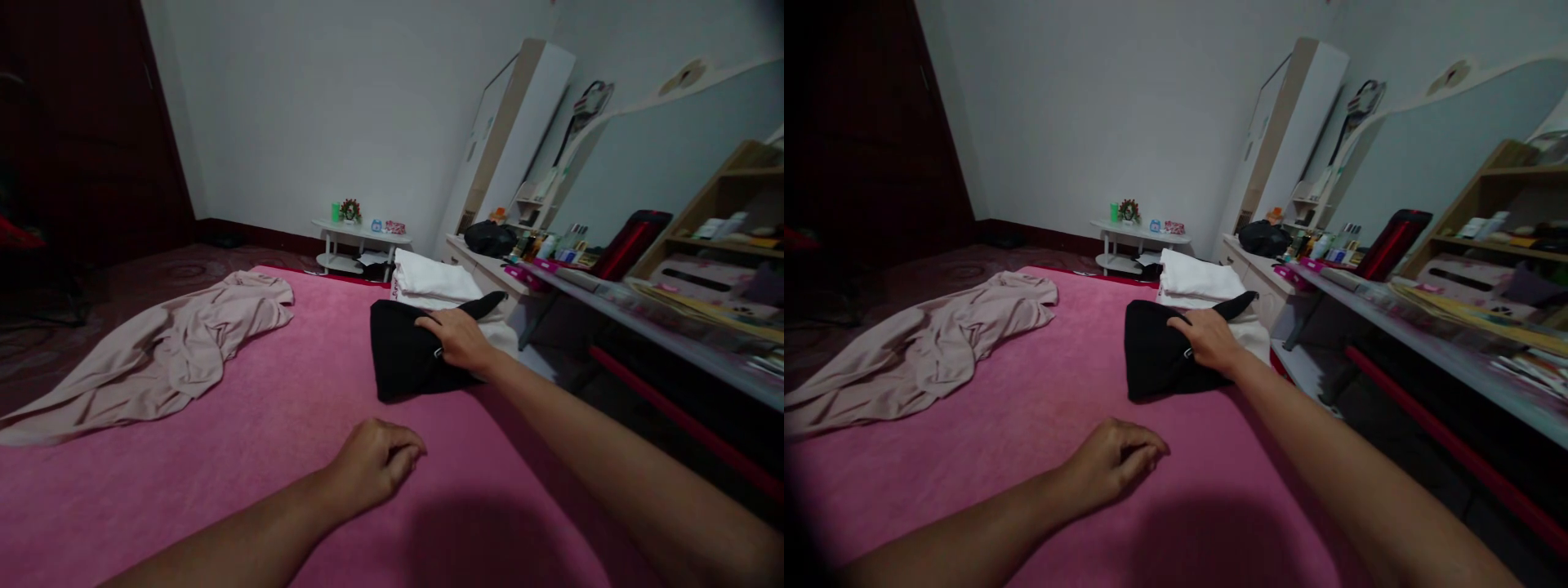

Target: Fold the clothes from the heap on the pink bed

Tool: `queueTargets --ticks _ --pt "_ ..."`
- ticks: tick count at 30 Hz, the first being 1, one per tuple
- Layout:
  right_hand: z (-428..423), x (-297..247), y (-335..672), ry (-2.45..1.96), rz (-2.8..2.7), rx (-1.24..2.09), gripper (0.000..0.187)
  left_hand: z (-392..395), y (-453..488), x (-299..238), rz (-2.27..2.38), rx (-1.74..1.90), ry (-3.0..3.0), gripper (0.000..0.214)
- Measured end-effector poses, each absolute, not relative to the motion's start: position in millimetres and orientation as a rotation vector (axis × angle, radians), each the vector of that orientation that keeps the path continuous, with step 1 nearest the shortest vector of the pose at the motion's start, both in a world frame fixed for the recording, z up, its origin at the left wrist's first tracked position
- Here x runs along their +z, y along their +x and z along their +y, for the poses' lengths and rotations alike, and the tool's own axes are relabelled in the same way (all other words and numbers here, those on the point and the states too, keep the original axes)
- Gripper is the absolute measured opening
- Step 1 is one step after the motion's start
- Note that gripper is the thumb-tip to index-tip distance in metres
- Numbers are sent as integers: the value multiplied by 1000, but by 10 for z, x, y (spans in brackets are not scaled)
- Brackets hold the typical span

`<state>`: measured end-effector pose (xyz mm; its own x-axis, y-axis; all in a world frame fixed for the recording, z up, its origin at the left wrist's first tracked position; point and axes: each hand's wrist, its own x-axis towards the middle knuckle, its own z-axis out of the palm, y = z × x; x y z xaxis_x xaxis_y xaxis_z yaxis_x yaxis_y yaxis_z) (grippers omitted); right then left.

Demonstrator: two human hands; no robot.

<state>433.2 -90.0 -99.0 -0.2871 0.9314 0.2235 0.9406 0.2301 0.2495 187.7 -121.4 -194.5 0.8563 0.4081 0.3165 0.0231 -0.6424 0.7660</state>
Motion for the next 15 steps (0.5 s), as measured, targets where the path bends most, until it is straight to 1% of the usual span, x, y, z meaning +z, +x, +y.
queueTargets --ticks 3,6,10,15 --pt "-872 -870 4782 -1916 -2443 -563 65 -1215 1886 -1930 299 581 2203 28" --pt "-845 -883 5135 -1926 -2454 -587 67 -1208 1885 -1942 271 578 2207 27" --pt "-833 -1087 5477 -1959 -2434 -635 69 -1181 1903 -1981 271 565 2203 27" --pt "-868 -1394 5797 -2042 -2413 -485 70 -1147 1930 -2024 309 520 2196 27"
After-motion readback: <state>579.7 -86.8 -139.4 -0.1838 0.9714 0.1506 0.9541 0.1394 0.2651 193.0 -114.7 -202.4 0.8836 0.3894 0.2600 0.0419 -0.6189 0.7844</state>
